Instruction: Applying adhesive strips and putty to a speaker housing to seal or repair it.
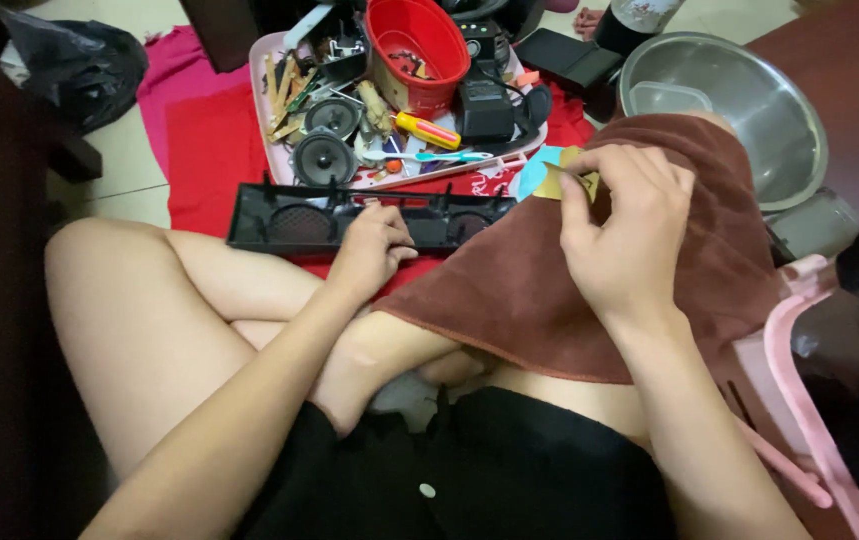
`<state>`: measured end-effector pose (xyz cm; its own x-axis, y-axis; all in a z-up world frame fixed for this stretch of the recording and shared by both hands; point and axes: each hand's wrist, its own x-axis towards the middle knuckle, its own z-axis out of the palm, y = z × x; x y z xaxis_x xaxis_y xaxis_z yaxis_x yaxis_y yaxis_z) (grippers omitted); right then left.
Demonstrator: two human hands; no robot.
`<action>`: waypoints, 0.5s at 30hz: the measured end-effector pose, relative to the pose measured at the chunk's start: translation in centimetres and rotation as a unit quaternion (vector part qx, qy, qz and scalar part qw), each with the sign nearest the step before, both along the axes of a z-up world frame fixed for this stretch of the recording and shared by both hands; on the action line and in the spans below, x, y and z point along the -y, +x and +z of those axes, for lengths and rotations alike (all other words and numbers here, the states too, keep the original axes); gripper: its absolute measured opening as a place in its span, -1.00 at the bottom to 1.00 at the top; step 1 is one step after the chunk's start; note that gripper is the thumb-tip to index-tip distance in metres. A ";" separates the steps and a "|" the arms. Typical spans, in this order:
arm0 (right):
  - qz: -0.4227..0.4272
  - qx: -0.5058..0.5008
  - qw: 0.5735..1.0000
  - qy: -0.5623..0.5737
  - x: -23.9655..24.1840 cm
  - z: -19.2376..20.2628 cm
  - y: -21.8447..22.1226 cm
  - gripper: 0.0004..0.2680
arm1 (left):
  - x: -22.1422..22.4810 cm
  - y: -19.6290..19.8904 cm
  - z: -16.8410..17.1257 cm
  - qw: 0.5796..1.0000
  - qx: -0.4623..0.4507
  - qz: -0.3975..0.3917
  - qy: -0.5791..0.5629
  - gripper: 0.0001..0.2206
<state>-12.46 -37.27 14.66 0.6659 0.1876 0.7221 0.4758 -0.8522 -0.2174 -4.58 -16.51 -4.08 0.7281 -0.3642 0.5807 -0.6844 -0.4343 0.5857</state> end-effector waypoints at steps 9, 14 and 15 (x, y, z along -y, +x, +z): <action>-0.010 -0.093 0.995 0.026 2.1 -6.3 0.9 -0.91 | 1.1 -1.0 0.2 0.984 -0.093 0.100 0.113 -0.93; -0.025 -0.099 0.991 0.086 2.1 -6.7 1.5 -0.92 | 0.6 -1.4 1.8 0.990 -0.072 0.111 0.054 -0.92; -0.037 -0.100 0.988 0.109 2.2 -6.8 1.5 -0.92 | 0.5 -1.4 2.0 0.990 -0.066 0.122 0.039 -0.92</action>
